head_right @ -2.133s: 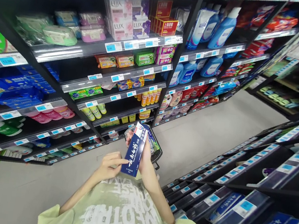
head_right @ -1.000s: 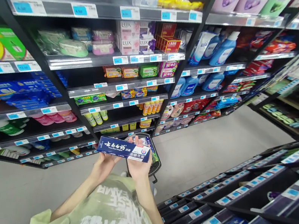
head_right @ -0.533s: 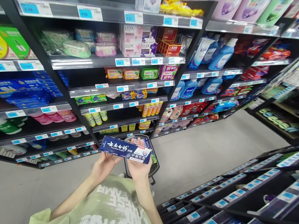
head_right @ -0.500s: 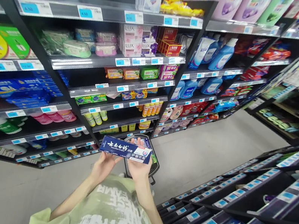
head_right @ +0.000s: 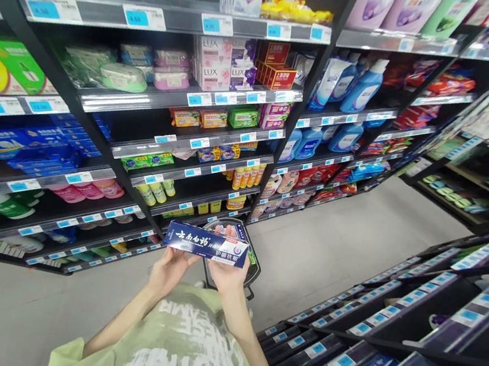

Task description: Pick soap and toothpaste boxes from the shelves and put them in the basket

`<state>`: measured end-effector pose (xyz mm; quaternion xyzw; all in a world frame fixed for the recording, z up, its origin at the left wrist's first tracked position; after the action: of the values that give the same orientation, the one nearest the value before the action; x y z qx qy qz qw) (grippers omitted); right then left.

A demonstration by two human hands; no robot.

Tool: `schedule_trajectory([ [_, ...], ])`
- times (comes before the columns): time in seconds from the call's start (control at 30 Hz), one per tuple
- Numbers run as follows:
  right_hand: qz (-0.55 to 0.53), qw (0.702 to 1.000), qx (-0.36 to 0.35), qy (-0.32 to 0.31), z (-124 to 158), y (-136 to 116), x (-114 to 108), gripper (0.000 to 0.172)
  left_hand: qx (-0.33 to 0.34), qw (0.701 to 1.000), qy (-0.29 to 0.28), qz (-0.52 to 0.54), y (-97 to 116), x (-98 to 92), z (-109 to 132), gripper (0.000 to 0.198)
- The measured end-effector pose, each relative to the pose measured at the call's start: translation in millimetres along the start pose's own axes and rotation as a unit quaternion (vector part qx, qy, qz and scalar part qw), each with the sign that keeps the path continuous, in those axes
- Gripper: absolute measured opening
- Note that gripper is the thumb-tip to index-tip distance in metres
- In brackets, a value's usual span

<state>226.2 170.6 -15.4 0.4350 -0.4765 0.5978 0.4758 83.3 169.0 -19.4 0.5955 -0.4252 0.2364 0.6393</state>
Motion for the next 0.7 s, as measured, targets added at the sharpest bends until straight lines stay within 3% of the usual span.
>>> schedule_trajectory([
  [0.3,-0.030,1.000,-0.005,0.007,2.0,-0.9,-0.7,0.022,-0.007,1.000,-0.002,-0.009,-1.7,-1.9,-0.2,0.031],
  [0.53,0.020,0.999,-0.020,-0.037,2.4,-9.6,12.6,0.007,-0.016,1.000,0.012,-0.006,-0.9,-1.4,0.5,0.016],
  [0.7,0.116,0.991,-0.057,-0.017,4.3,-16.2,18.0,0.010,-0.053,0.996,0.024,-0.068,-6.4,-9.9,10.6,0.042],
])
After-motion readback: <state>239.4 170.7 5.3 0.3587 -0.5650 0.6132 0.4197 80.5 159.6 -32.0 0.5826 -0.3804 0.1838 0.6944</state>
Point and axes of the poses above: each hand's wrist, its own z-axis away from the middle knuckle, its own x-axis out of the palm, y = z × x, the point moved 9 cm from there along -z, towards the middle knuckle, and after that the axes turned 10 degrees about -y, right-handed, at the moved point
